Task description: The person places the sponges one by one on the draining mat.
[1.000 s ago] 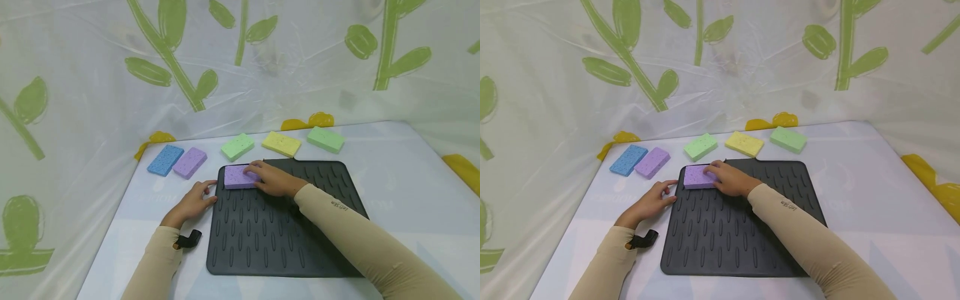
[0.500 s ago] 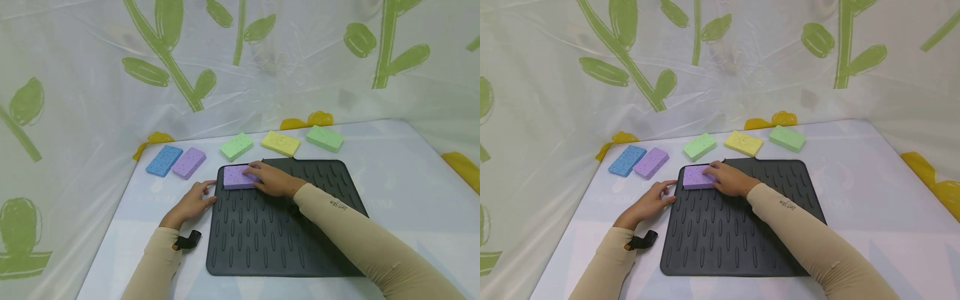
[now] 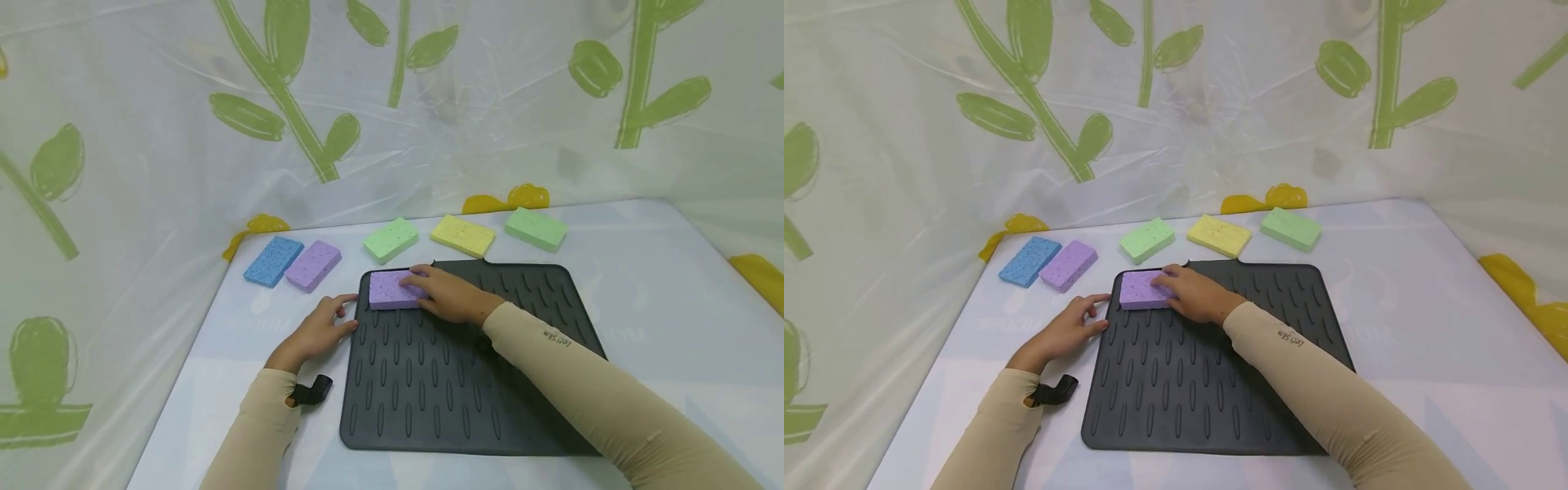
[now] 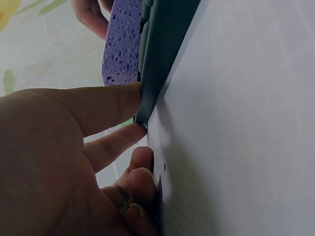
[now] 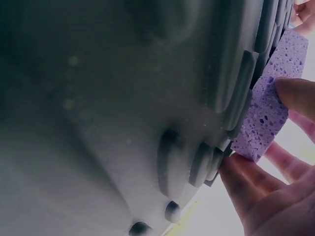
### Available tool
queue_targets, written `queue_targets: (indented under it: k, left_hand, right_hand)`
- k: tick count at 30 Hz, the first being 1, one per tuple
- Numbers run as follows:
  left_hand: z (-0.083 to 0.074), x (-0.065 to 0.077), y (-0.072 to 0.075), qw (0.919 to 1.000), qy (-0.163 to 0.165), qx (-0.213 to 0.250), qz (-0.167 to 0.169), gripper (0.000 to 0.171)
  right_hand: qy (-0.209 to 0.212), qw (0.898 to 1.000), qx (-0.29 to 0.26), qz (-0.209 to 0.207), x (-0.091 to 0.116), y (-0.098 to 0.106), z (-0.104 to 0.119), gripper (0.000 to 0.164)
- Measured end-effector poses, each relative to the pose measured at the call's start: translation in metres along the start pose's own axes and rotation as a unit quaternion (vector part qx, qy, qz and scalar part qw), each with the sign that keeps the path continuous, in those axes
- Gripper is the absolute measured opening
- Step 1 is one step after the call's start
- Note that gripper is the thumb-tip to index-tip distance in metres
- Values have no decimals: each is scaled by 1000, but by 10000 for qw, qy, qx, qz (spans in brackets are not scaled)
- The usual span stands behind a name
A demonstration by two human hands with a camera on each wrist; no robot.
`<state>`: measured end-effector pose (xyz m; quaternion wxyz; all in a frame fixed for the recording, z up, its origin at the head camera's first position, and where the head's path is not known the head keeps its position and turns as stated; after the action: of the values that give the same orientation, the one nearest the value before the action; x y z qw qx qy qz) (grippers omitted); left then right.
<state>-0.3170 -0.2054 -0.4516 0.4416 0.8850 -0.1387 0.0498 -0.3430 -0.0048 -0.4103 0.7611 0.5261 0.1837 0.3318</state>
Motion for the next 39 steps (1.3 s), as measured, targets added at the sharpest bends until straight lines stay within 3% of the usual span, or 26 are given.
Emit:
queue_targets:
  k: [11,16,21,30,39]
  left_hand:
    - [-1,-1,-2,10000,56,-33,-9,56]
    - [-2,0,-1,10000,90,-24,-19,57]
    - [-2,0,0,10000,81,-3,-22,57]
    - [-2,-1,0,10000,46,-51,-22,57]
    - [-1,0,-1,10000,12,13,-8,56]
  right_hand:
    - [-80,9999,46,80,-1,-1,1,47]
    - [-169,9995,-219,155,0,-1,-2,47]
    - [-230,9988,-412,-116,4,7,-11,52]
    - [-637,9945,-91,-828,15,33,-41,52]
    - [-1355,9866,355,-840,21,40,-84,55]
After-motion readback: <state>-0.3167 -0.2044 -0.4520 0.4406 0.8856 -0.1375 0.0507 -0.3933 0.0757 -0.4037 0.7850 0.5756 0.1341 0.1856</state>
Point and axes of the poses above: each hand's wrist, its own x-axis away from the middle knuckle, its own y-axis out of the back of the hand, z = x × y, the point moved 9 cm from there along -x, towards the middle knuckle, and after that the axes turned 3 degrees about y, right-handed, at the moved point
